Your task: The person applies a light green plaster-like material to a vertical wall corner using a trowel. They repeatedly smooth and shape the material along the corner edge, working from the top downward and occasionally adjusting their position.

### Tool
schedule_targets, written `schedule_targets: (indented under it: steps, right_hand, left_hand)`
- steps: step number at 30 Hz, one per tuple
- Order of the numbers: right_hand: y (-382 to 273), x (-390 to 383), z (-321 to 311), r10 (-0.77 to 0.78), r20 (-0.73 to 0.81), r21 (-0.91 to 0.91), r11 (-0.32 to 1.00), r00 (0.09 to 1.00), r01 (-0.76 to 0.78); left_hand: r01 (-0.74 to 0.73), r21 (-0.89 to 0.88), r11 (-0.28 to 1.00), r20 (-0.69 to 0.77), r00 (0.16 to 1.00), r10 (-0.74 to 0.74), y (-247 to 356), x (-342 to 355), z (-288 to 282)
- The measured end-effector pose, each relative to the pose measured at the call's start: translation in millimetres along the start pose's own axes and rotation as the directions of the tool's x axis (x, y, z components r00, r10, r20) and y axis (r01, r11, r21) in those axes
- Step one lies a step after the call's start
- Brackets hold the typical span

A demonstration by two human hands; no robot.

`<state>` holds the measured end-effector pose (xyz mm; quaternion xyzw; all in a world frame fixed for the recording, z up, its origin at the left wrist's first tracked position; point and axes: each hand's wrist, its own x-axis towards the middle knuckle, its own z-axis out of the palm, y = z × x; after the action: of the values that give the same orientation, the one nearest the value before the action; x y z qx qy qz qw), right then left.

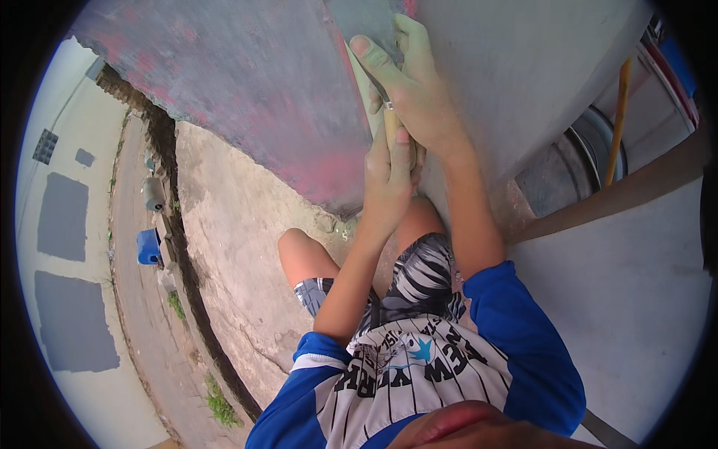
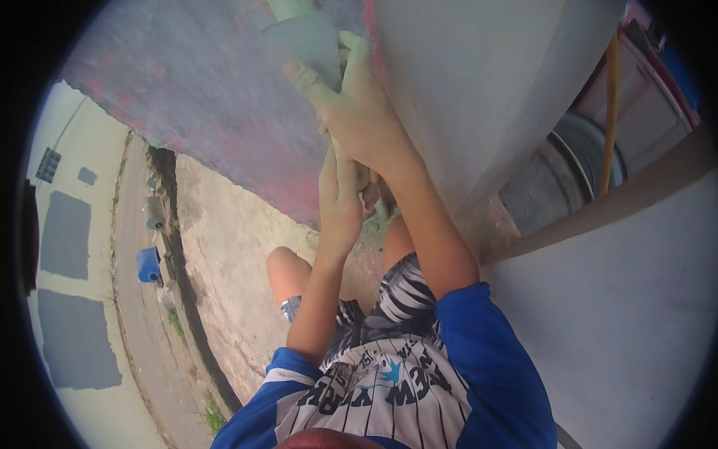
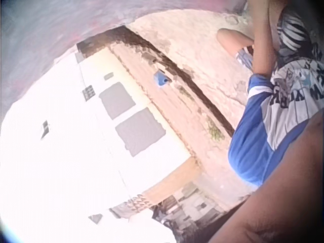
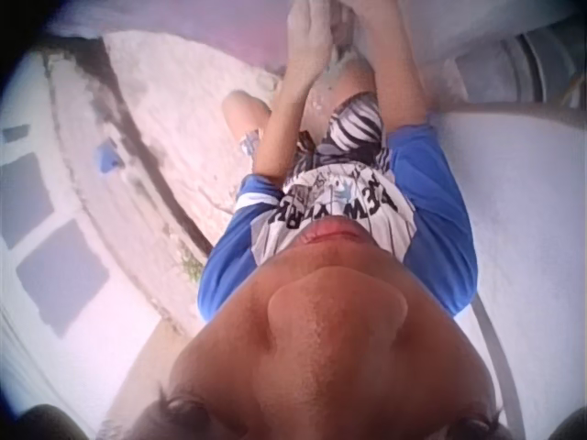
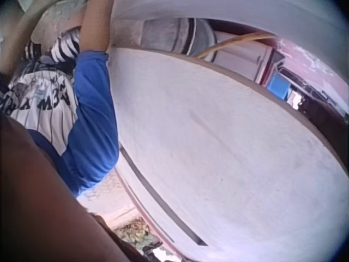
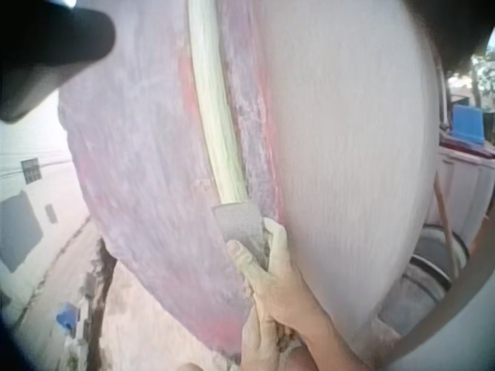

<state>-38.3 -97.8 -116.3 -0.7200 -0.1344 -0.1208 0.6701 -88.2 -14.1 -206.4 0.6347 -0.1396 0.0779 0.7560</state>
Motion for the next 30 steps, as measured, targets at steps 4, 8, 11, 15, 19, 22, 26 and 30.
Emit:
schedule_targets:
  steps: [4,8,11,15,19,22,26,30]
  right_hand:
    - [80,-60,12,0.058,0.191,0.042,0.997,0.98,-0.067]
    - [204,-112,40,0.439,0.297,0.152,0.855,0.848,-0.496]
    - [258,-134,60,0.496,0.298,-0.083,0.865,0.815,-0.495]
    - [264,-123,42,0.212,0.257,0.302,0.909,0.943,-0.286]
    - [219,-122,24,0.442,-0.007,0.788,0.554,0.897,-0.267]
    - [222,-139,12,0.454,0.045,0.898,0.373,0.89,-0.235]
    - [227,-170,33,0.341,-0.089,0.554,0.798,0.936,-0.239]
    - [231,-178,38,0.276,-0.151,0.209,0.947,0.949,-0.243]
  left_hand:
    - [0.177,0.474,0.863,-0.18,0.978,-0.102,-79,-104,-58]
    - [0.309,0.767,0.562,-0.272,0.95,-0.151,-127,-180,-91]
    - [0.349,0.844,0.408,-0.305,0.937,-0.171,-138,-214,-97]
    - [0.382,0.82,0.426,-0.311,0.922,-0.229,-135,-212,-91]
    - [0.282,0.772,0.569,-0.216,0.959,-0.182,-134,-178,-74]
    - [0.267,0.76,0.593,-0.211,0.964,-0.165,-123,-154,-60]
    - [0.214,0.772,0.598,-0.208,0.975,-0.08,-137,-143,-34]
    - [0.152,0.79,0.594,-0.041,0.98,-0.196,-142,-139,-26]
